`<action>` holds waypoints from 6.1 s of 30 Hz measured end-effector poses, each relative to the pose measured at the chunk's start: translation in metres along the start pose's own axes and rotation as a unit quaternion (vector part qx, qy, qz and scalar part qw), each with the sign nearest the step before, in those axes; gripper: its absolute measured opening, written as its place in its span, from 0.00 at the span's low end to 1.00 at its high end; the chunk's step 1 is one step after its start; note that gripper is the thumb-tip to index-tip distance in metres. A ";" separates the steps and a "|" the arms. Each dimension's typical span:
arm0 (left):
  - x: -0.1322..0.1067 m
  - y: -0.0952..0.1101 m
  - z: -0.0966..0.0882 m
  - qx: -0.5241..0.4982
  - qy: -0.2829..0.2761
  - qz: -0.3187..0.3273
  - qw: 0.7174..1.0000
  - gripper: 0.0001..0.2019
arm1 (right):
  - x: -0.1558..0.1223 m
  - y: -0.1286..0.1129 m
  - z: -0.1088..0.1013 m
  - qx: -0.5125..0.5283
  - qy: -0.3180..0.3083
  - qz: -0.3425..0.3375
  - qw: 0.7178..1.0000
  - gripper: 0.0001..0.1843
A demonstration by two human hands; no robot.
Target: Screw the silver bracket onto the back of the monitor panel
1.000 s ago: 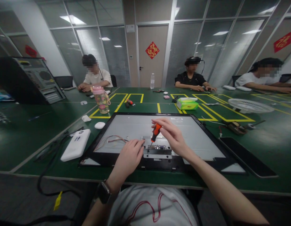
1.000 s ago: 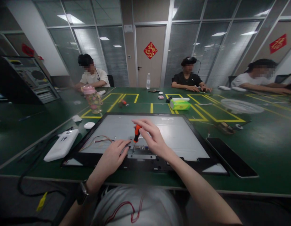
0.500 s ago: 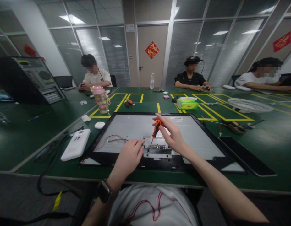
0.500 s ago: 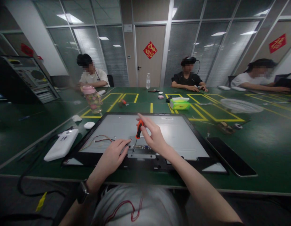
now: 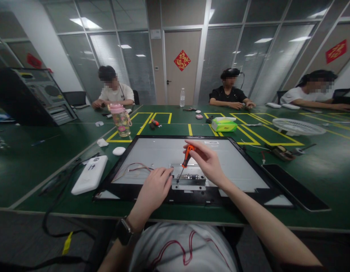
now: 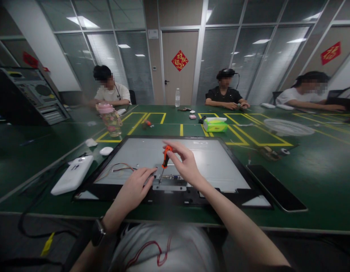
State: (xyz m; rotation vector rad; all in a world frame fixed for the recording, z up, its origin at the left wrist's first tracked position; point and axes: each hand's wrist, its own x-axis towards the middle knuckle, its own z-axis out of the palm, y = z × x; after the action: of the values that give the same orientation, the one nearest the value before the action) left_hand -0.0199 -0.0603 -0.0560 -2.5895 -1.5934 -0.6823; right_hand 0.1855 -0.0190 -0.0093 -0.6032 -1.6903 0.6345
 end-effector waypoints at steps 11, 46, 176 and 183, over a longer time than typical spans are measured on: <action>0.000 0.000 0.000 -0.005 0.004 0.000 1.000 0.15 | -0.002 -0.003 -0.006 0.028 -0.060 -0.001 0.998 0.20; -0.001 -0.001 0.002 0.004 0.010 0.002 1.000 0.15 | 0.000 0.006 -0.002 -0.029 0.005 -0.012 0.999 0.12; 0.000 -0.002 0.005 0.027 0.003 -0.019 0.999 0.15 | -0.003 0.002 -0.004 0.167 -0.061 0.082 0.981 0.17; -0.001 -0.001 0.004 0.032 0.004 -0.018 0.999 0.14 | -0.001 -0.001 -0.001 0.097 0.001 0.041 0.994 0.11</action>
State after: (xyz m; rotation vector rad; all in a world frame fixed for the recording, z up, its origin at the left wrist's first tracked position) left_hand -0.0195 -0.0595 -0.0600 -2.5162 -1.6343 -0.6336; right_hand 0.1864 -0.0198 -0.0091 -0.5348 -1.5863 0.8463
